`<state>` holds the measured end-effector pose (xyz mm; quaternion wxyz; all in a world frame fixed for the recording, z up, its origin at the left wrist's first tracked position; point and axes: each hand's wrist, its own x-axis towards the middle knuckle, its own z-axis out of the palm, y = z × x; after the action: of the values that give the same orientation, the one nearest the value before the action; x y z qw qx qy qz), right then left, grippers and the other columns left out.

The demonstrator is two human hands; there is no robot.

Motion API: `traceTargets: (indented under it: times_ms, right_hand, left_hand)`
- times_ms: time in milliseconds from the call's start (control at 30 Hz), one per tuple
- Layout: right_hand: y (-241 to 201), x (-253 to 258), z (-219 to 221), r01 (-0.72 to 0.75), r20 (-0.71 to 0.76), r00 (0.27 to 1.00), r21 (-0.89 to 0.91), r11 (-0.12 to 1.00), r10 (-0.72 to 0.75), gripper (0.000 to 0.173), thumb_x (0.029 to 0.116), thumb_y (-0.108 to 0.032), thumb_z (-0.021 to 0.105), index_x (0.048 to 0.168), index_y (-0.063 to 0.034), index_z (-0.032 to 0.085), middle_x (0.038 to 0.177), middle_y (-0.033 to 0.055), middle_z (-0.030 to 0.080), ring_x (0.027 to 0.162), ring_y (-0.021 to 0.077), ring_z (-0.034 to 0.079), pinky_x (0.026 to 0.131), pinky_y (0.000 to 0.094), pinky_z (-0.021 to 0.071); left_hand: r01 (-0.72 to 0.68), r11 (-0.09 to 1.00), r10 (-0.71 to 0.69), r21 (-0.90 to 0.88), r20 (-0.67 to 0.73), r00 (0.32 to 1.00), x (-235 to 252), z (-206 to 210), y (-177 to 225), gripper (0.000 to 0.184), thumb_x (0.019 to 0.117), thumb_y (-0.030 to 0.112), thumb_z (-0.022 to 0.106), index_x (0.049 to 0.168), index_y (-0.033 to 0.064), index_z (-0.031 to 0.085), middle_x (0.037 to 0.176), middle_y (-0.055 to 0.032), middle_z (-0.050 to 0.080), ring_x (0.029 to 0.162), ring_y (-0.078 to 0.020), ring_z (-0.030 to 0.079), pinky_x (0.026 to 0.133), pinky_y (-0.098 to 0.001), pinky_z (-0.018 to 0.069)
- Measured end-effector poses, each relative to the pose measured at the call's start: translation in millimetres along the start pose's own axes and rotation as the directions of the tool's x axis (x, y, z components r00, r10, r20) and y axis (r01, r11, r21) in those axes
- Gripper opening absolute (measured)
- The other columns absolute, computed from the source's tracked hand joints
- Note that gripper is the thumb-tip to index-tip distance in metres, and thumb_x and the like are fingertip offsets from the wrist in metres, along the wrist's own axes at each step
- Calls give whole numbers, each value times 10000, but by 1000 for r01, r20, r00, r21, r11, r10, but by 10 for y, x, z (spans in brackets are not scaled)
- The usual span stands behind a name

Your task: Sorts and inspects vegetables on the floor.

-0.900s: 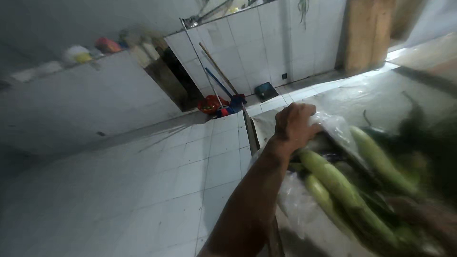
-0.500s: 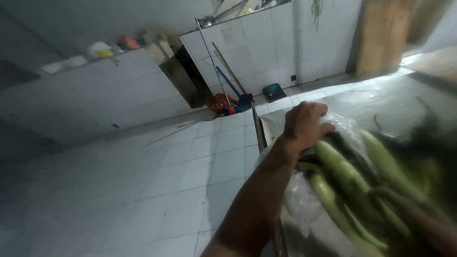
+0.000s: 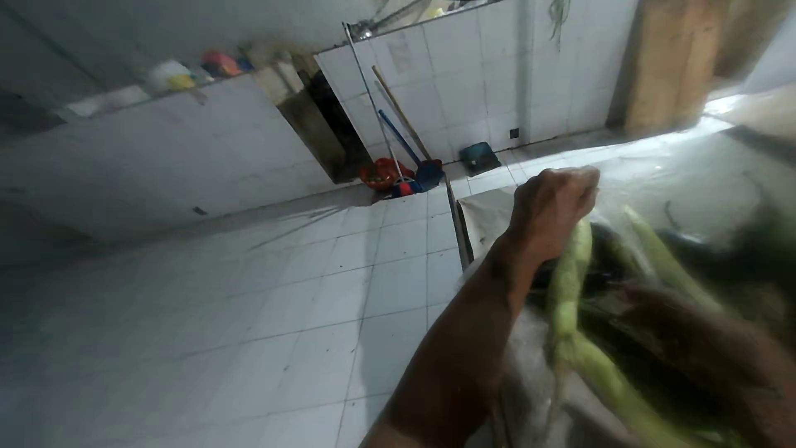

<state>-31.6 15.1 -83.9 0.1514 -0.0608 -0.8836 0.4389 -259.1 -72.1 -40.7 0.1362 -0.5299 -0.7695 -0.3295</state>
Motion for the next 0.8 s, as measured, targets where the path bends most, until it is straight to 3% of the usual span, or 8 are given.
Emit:
traceTargets:
  times_ms: [67,133,200,267,433,567,667,800]
  right_hand:
    - [-128,-192,13,-9,51,998,-236,972,22,449,931,-118,638,1365,-8,607,1250,258,628,1124,403,632,938,569,528]
    - [-170,-314,135,-6,57,998,-440,898,35,561,902,-150,696,1423,11,561,1281,365,578,1182,553,575,973,669,478]
    - [-126,-328,270,-2,9,1000,-588,809,9,630,875,-231,737,1432,-3,550,1228,363,594,1118,562,599,904,658,512]
    - [-72,-274,350,-22,-47,999,-660,751,-12,677,826,-173,744,1434,32,530,1169,370,605,1036,574,623,803,657,535]
    - [27,-184,348,-81,-54,997,-722,687,61,782,787,-98,738,1503,30,452,1104,329,665,1011,549,650,792,644,534]
    - [-11,-156,329,-63,-87,996,-769,636,-7,719,689,-113,812,1356,42,593,995,289,676,874,496,686,656,605,543]
    - [-113,-118,334,-32,-95,992,-815,578,-79,528,675,-110,840,1147,59,676,1017,305,664,907,501,681,647,590,549]
    - [-25,-73,371,4,-113,975,-854,521,-193,365,718,-66,758,1052,73,711,1029,302,674,936,498,686,647,566,562]
  left_hand:
    - [17,1000,-17,11,12,1000,5,-3,4,199,1016,115,559,996,6,724,872,-144,708,834,-286,701,735,-479,550]
    - [20,1000,-21,12,30,999,8,-21,19,228,1037,130,541,1073,2,727,933,-156,725,888,-296,711,783,-487,556]
    - [-42,999,42,6,14,999,3,-4,2,217,1037,132,544,1063,6,718,921,-146,722,865,-282,712,766,-467,560]
    - [-99,995,100,-26,21,995,-11,12,5,215,1030,120,548,1056,-4,722,914,-149,721,853,-280,709,765,-467,555]
    - [-155,987,156,-35,32,987,-24,19,53,211,1026,115,554,1052,-1,728,897,-152,726,822,-289,715,740,-471,558]
    - [-192,981,192,14,4,981,-29,51,28,146,979,126,623,995,35,737,885,-115,718,784,-246,709,683,-437,560]
    - [-241,970,243,-39,45,969,-12,81,30,229,909,218,753,1084,70,751,1063,-115,684,933,-235,686,789,-422,570]
    - [-366,923,383,-121,171,908,-22,169,85,291,866,199,799,1150,144,770,1244,-101,661,1139,-261,620,955,-480,494]
